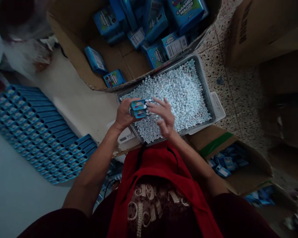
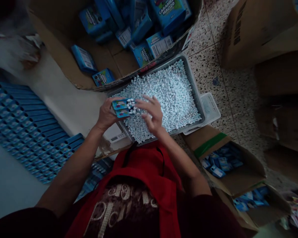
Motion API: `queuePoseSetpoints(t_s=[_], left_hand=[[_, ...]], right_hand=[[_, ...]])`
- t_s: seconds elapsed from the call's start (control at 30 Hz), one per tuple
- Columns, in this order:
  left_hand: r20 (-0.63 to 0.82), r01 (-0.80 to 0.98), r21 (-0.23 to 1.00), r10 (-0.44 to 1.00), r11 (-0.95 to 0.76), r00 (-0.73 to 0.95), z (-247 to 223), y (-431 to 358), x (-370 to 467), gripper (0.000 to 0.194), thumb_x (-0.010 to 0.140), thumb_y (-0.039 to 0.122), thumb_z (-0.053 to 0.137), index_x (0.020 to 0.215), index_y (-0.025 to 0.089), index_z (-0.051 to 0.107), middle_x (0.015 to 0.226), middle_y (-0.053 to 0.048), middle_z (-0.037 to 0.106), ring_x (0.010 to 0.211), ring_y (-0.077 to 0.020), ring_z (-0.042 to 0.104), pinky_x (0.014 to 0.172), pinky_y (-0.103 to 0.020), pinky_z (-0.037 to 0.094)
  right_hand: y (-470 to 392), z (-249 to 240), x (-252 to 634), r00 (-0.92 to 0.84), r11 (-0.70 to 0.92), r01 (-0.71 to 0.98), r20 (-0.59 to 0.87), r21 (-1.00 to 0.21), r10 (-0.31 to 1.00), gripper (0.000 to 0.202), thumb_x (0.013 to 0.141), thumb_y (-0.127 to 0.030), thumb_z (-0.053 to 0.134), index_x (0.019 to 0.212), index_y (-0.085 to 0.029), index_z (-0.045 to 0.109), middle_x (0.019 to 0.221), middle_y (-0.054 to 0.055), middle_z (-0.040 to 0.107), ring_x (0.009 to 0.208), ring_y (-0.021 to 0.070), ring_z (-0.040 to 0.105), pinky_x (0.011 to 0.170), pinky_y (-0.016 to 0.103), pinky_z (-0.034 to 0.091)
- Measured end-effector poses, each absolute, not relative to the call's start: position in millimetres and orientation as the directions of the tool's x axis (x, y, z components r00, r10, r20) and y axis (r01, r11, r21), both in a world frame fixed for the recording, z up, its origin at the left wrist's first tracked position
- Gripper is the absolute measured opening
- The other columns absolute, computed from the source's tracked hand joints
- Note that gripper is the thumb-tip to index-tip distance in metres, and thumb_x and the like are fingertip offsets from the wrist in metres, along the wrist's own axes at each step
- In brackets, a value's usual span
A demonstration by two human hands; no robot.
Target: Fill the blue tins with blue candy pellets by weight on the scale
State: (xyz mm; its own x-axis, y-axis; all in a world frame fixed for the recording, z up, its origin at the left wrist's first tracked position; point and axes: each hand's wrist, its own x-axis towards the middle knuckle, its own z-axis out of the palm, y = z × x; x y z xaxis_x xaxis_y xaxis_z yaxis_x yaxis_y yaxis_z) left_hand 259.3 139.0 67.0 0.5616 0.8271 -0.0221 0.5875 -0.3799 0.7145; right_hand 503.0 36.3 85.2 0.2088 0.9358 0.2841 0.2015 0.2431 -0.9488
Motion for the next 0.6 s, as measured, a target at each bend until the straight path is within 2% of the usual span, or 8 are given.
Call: queuePoseSetpoints(t_s=[0.07, 0.13, 0.23, 0.3, 0.37, 0.5, 0.6], left_hand=[[-0.060, 0.616, 0.716, 0.849, -0.330, 0.525, 69, 145, 241, 0.081, 0.090, 0.080, 0.097, 0.148, 0.028, 0.074, 0.143, -0.013, 0.086, 0.133, -0.0380, 0.082, 0.118, -0.054, 0.067], [-0.107, 0.652, 0.699, 0.859, -0.293, 0.501, 67, 150, 224, 0.084, 0.086, 0.086, 0.096, 0.143, 0.028, 0.076, 0.139, -0.014, 0.087, 0.130, -0.0389, 0.083, 0.115, -0.054, 0.069], [-0.166, 0.677, 0.677, 0.836, -0.289, 0.523, 59, 153, 210, 0.084, 0.078, 0.088, 0.098, 0.134, 0.028, 0.080, 0.132, -0.013, 0.088, 0.123, -0.0399, 0.084, 0.112, -0.055, 0.069], [-0.183, 0.705, 0.638, 0.829, -0.309, 0.528, 53, 152, 211, 0.081, 0.074, 0.083, 0.100, 0.131, 0.028, 0.082, 0.129, -0.013, 0.089, 0.119, -0.0411, 0.083, 0.110, -0.056, 0.069], [-0.203, 0.737, 0.584, 0.819, -0.339, 0.537, 49, 151, 218, 0.077, 0.072, 0.075, 0.102, 0.129, 0.029, 0.083, 0.127, -0.012, 0.090, 0.116, -0.0425, 0.082, 0.109, -0.056, 0.068], [-0.247, 0.768, 0.525, 0.798, -0.367, 0.550, 44, 153, 246, 0.076, 0.069, 0.070, 0.106, 0.130, 0.030, 0.082, 0.118, -0.010, 0.088, 0.113, -0.0453, 0.082, 0.104, -0.055, 0.066], [-0.270, 0.802, 0.488, 0.815, -0.344, 0.513, 45, 157, 268, 0.077, 0.067, 0.069, 0.110, 0.127, 0.030, 0.081, 0.111, -0.009, 0.085, 0.113, -0.0481, 0.082, 0.102, -0.055, 0.065]], right_hand=[[51, 70, 536, 0.293, 0.088, 0.225, 0.154, -0.970, 0.944, 0.056, 0.120, -0.080, 0.053, 0.123, -0.040, 0.091, 0.136, 0.003, 0.091, 0.153, 0.0379, 0.075, 0.145, 0.071, 0.040], [77, 46, 569, 0.272, -0.016, 0.290, 0.067, -0.957, 0.960, 0.055, 0.115, -0.085, 0.063, 0.114, -0.037, 0.092, 0.131, 0.007, 0.090, 0.145, 0.0402, 0.076, 0.143, 0.071, 0.042], [119, 3, 597, 0.115, -0.035, 0.471, 0.021, -0.882, 0.993, 0.073, 0.102, -0.100, 0.070, 0.124, -0.033, 0.090, 0.145, 0.013, 0.083, 0.148, 0.0430, 0.069, 0.144, 0.073, 0.040], [137, -22, 599, 0.043, -0.020, 0.558, 0.004, -0.829, 0.999, 0.086, 0.099, -0.106, 0.065, 0.136, -0.031, 0.087, 0.156, 0.014, 0.077, 0.155, 0.0440, 0.062, 0.144, 0.073, 0.039], [143, -36, 590, 0.008, -0.005, 0.592, 0.000, -0.806, 1.000, 0.089, 0.100, -0.107, 0.062, 0.142, -0.031, 0.085, 0.161, 0.013, 0.075, 0.158, 0.0443, 0.058, 0.145, 0.072, 0.037], [141, -39, 567, -0.007, -0.025, 0.539, -0.034, -0.842, 0.999, 0.082, 0.097, -0.103, 0.074, 0.131, -0.030, 0.089, 0.145, 0.014, 0.081, 0.148, 0.0450, 0.065, 0.144, 0.070, 0.037], [138, -26, 547, -0.021, -0.062, 0.346, -0.074, -0.936, 0.997, 0.072, 0.095, -0.096, 0.084, 0.117, -0.028, 0.092, 0.126, 0.013, 0.086, 0.131, 0.0408, 0.075, 0.136, 0.062, 0.048]])
